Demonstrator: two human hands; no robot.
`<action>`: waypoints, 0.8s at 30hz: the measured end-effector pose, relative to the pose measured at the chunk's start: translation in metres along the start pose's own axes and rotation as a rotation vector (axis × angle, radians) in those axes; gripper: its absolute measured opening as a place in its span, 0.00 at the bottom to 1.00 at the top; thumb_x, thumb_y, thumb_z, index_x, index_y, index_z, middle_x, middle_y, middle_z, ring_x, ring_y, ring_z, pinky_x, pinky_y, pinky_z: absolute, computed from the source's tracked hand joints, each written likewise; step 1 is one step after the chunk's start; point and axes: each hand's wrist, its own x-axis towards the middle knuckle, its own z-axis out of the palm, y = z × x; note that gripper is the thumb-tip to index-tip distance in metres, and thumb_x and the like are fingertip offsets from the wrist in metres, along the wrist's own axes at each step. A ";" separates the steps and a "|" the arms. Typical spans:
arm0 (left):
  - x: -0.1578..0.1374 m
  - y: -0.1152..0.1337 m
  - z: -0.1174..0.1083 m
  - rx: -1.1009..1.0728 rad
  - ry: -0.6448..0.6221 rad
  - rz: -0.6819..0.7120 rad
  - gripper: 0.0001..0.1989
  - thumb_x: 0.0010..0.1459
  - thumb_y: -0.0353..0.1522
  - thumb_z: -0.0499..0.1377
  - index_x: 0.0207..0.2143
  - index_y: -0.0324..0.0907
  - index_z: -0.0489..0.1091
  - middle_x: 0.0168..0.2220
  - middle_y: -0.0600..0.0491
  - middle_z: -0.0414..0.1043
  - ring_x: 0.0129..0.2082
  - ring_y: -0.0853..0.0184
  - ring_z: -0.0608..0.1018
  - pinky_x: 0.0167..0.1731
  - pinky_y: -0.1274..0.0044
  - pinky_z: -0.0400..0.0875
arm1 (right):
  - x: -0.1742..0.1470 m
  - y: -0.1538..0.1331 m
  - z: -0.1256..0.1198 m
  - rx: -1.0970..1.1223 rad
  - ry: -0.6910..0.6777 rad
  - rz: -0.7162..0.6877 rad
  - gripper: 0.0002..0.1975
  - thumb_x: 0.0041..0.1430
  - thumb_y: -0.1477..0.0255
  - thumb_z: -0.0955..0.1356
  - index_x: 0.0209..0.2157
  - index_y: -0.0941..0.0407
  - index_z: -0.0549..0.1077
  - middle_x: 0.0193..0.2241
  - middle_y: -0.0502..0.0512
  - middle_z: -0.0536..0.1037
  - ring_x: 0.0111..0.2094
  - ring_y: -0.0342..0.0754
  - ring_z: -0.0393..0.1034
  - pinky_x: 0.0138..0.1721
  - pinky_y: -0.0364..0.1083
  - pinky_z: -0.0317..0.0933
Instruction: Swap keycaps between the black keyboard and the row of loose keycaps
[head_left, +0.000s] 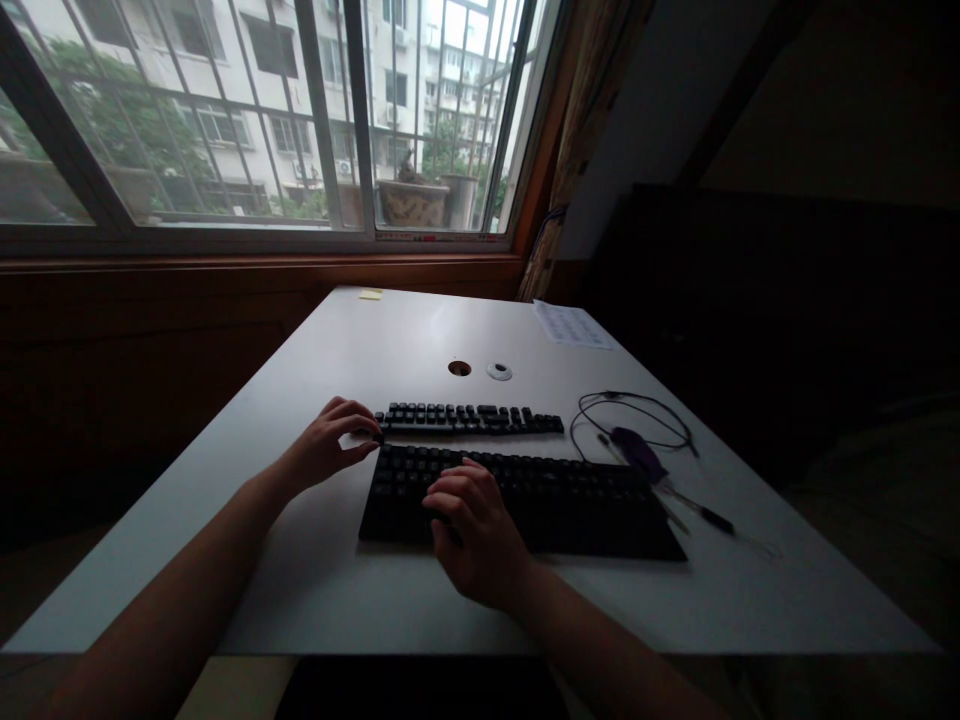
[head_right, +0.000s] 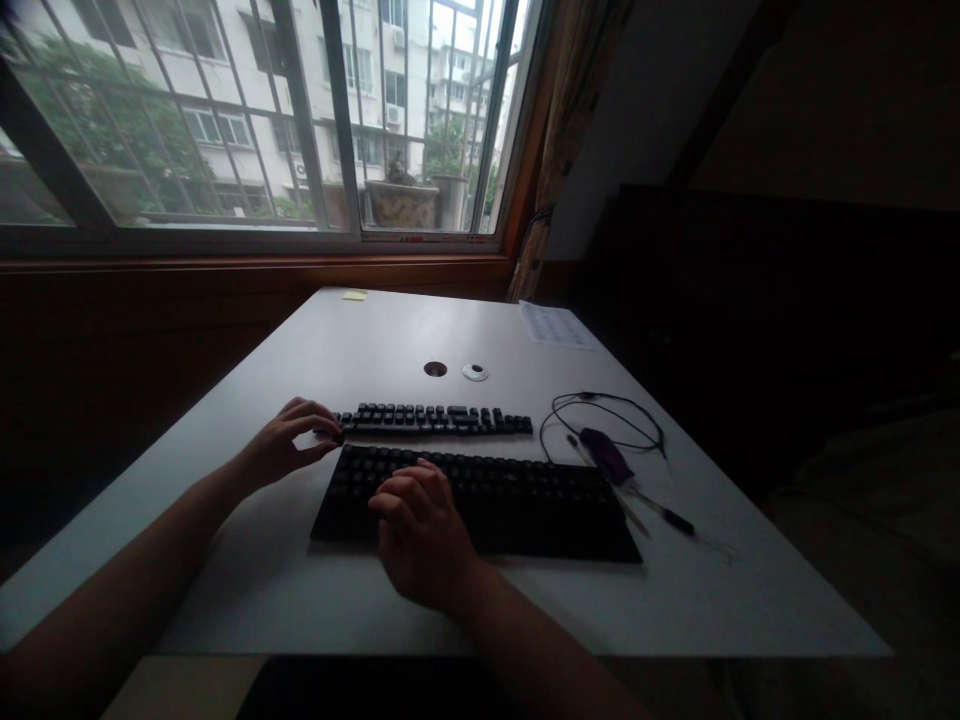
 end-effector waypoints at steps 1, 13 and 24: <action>0.002 0.006 0.001 -0.019 -0.014 0.001 0.05 0.63 0.33 0.64 0.42 0.45 0.76 0.42 0.50 0.77 0.45 0.63 0.74 0.46 0.70 0.71 | 0.001 0.003 -0.003 0.007 0.063 0.036 0.18 0.60 0.79 0.66 0.51 0.50 0.67 0.46 0.55 0.75 0.53 0.54 0.66 0.61 0.61 0.58; 0.010 0.060 0.027 -0.084 -0.215 0.106 0.07 0.57 0.31 0.68 0.38 0.45 0.76 0.46 0.49 0.74 0.50 0.57 0.68 0.50 0.65 0.68 | 0.003 0.019 -0.012 -0.015 0.234 0.199 0.13 0.63 0.81 0.64 0.46 0.51 0.68 0.42 0.54 0.72 0.46 0.53 0.65 0.49 0.56 0.61; 0.013 0.065 0.023 -0.083 -0.292 0.055 0.07 0.55 0.28 0.68 0.37 0.44 0.75 0.45 0.49 0.72 0.50 0.56 0.67 0.48 0.66 0.71 | 0.005 0.016 -0.013 0.024 0.223 0.185 0.13 0.63 0.81 0.64 0.46 0.51 0.70 0.42 0.55 0.72 0.46 0.53 0.65 0.49 0.55 0.62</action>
